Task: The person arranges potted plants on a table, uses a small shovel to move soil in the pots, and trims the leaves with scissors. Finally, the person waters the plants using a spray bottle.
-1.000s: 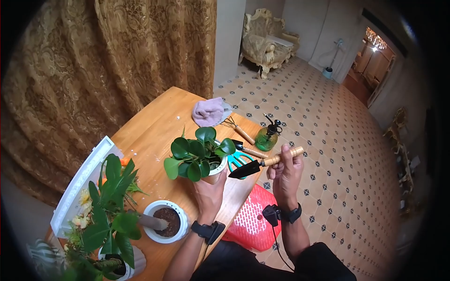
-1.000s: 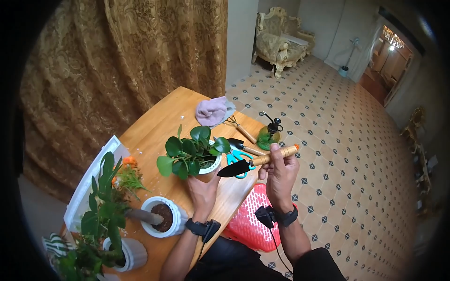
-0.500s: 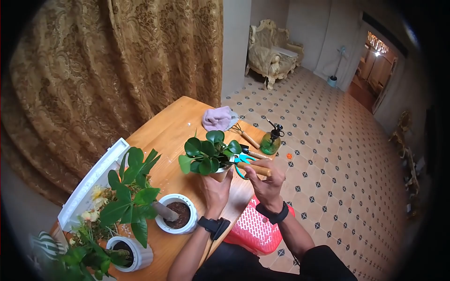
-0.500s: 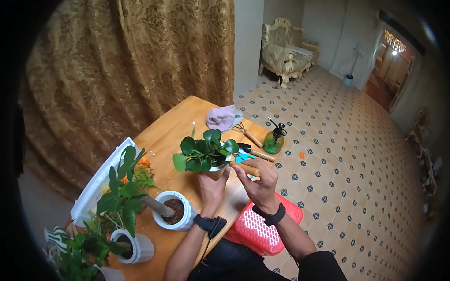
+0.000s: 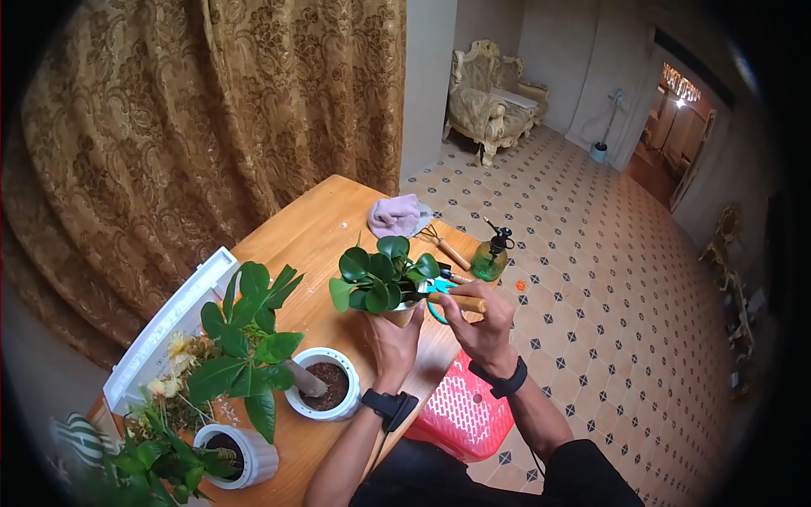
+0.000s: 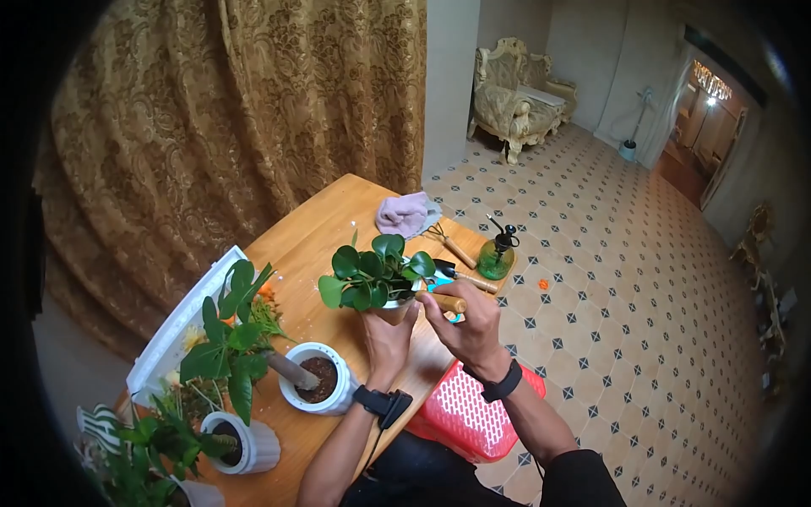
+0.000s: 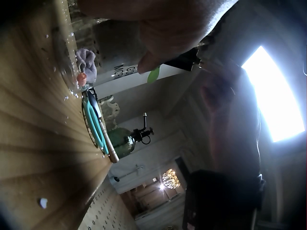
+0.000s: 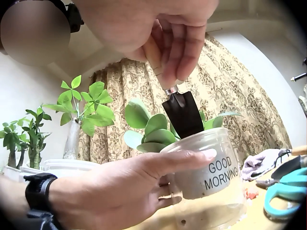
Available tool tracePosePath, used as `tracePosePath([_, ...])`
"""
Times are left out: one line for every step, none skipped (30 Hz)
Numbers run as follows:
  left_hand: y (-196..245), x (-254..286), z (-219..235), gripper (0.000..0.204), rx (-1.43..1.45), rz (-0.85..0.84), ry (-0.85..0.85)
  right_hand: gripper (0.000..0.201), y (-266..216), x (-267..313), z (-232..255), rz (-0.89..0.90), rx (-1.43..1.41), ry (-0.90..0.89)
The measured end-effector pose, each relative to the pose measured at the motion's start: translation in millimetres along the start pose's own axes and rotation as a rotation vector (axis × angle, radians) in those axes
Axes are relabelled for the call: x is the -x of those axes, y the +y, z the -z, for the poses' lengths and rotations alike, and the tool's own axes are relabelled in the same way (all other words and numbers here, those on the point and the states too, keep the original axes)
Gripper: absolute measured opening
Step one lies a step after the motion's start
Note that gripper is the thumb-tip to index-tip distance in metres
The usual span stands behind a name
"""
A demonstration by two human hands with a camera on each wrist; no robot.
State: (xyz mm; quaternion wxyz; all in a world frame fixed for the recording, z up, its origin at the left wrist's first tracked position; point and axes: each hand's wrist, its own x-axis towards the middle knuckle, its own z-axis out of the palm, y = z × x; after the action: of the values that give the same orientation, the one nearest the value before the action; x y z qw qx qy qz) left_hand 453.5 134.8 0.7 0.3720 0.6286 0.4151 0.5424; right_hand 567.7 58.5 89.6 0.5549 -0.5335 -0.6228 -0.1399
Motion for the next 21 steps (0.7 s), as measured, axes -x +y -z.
tracePosePath([2.8,-0.2,0.6,0.074,0.026,0.003,0.010,0.016,-0.4,-1.3,0.5,0.007,-0.012,0.012])
tracePosePath([2.1,-0.4,0.9,0.074,0.025,0.004,0.011,0.016,-0.4,-2.3,0.1,0.007,-0.014,0.011])
tracePosePath([0.9,-0.7,0.7,0.074,-0.016,-0.010,0.016,0.016,-0.1,-3.4,-0.2,0.021,-0.014,0.024])
tracePosePath([-0.3,-1.0,0.1,0.074,-0.057,-0.025,0.021,0.016,0.3,-3.7,-0.4,0.035,-0.014,0.037])
tracePosePath([-2.2,-0.9,-0.6,0.074,-0.058,-0.024,0.021,0.016,1.6,-2.8,-1.4,0.034,-0.014,0.037])
tracePosePath([-4.2,-0.8,-1.1,0.074,-0.033,-0.011,0.008,0.015,3.9,-1.1,-3.3,0.041,0.001,0.016])
tracePosePath([-6.4,-0.7,-1.6,0.074,-0.008,0.003,-0.004,0.014,5.3,0.0,-4.7,0.048,0.016,-0.005])
tracePosePath([-5.1,-0.6,-0.6,0.074,-0.010,0.004,-0.004,0.014,5.7,0.6,-5.6,0.046,0.015,-0.006])
tracePosePath([-3.2,-0.2,0.5,0.074,-0.024,0.001,-0.004,0.014,6.0,1.0,-6.3,0.044,0.012,-0.019])
tracePosePath([-1.9,-0.2,1.1,0.074,-0.038,-0.002,-0.003,0.014,6.2,1.2,-6.8,0.043,0.010,-0.031])
tracePosePath([-3.4,-0.1,0.7,0.074,-0.038,0.000,-0.004,0.014,5.3,1.2,-5.7,0.042,0.009,-0.032])
tracePosePath([-5.5,0.0,0.1,0.075,-0.039,0.010,-0.011,0.015,3.6,1.3,-3.2,0.033,-0.001,-0.018])
tracePosePath([-7.2,0.1,-0.6,0.076,-0.039,0.021,-0.019,0.017,2.7,1.7,-0.7,0.023,-0.010,-0.004])
tracePosePath([-5.5,0.1,-0.2,0.076,-0.039,0.022,-0.019,0.017,4.0,2.6,2.6,0.022,-0.010,-0.005])
tracePosePath([-3.3,0.4,0.7,0.077,-0.040,0.019,-0.013,0.015,6.3,4.0,6.9,-0.003,-0.063,0.036])
tracePosePath([-1.8,0.7,0.8,0.078,-0.041,0.016,-0.007,0.015,7.0,5.2,9.8,-0.029,-0.115,0.076])
tracePosePath([-2.5,1.2,-0.3,0.078,-0.039,0.017,-0.008,0.015,4.9,6.2,11.6,-0.029,-0.113,0.076])
tracePosePath([-2.8,1.5,-1.3,0.077,-0.036,-0.014,0.016,0.014,1.4,6.8,13.8,-0.236,-0.348,0.193])
tracePosePath([-3.2,1.3,-1.2,0.076,-0.035,-0.031,0.029,0.015,-0.9,6.4,15.2,-0.443,-0.583,0.310])
tracePosePath([-2.1,0.7,-0.8,0.076,-0.033,-0.048,0.041,0.019,-0.6,3.5,16.0,-0.487,-0.586,0.375])
tracePosePath([-1.0,1.0,0.1,0.075,-0.024,-0.031,0.030,0.019,2.2,5.0,16.9,-0.486,-0.585,0.378])
